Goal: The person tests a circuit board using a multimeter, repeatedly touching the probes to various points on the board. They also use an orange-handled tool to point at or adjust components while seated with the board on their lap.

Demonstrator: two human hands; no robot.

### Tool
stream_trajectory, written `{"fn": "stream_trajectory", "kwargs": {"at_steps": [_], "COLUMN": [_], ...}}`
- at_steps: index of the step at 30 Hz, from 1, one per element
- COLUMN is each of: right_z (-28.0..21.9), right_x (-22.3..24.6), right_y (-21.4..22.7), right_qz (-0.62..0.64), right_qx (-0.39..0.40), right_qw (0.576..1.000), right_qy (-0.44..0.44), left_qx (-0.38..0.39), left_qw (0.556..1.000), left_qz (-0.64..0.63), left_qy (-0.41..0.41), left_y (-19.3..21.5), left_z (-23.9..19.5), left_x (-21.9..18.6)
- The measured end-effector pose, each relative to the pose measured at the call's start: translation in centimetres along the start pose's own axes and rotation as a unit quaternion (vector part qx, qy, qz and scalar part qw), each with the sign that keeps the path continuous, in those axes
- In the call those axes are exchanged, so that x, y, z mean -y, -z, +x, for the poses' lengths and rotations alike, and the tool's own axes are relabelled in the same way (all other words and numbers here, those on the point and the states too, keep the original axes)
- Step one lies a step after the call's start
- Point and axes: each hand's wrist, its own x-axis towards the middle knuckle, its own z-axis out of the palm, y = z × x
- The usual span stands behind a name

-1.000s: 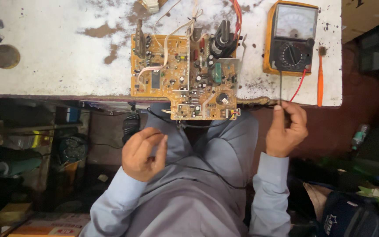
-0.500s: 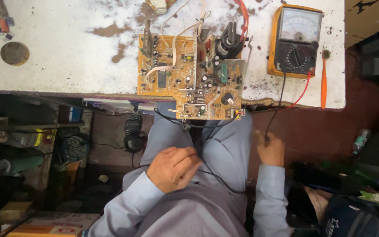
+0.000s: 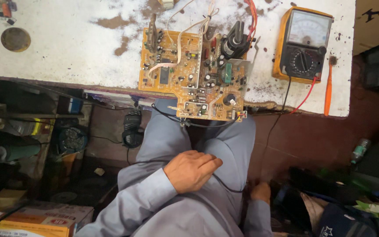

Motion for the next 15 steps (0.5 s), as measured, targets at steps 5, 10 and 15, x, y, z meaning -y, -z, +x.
{"fn": "stream_trajectory", "kwargs": {"at_steps": [5, 10, 15], "right_z": [0.6, 1.3, 0.0], "right_x": [-3.6, -8.5, -6.2], "right_y": [1.4, 4.2, 9.8], "right_qz": [-0.034, -0.011, 0.434], "right_qx": [-0.025, -0.182, -0.414], "right_qw": [0.999, 0.983, 0.798], "right_qy": [-0.028, 0.006, 0.061], "left_qx": [0.034, 0.056, 0.048], "left_qw": [0.999, 0.998, 0.998], "left_qz": [0.002, 0.011, 0.020], "left_qy": [0.006, 0.018, 0.019], "left_y": [-0.4, -0.3, 0.0], "left_z": [0.0, -0.2, 0.0], "left_x": [0.3, 0.7, 0.4]}}
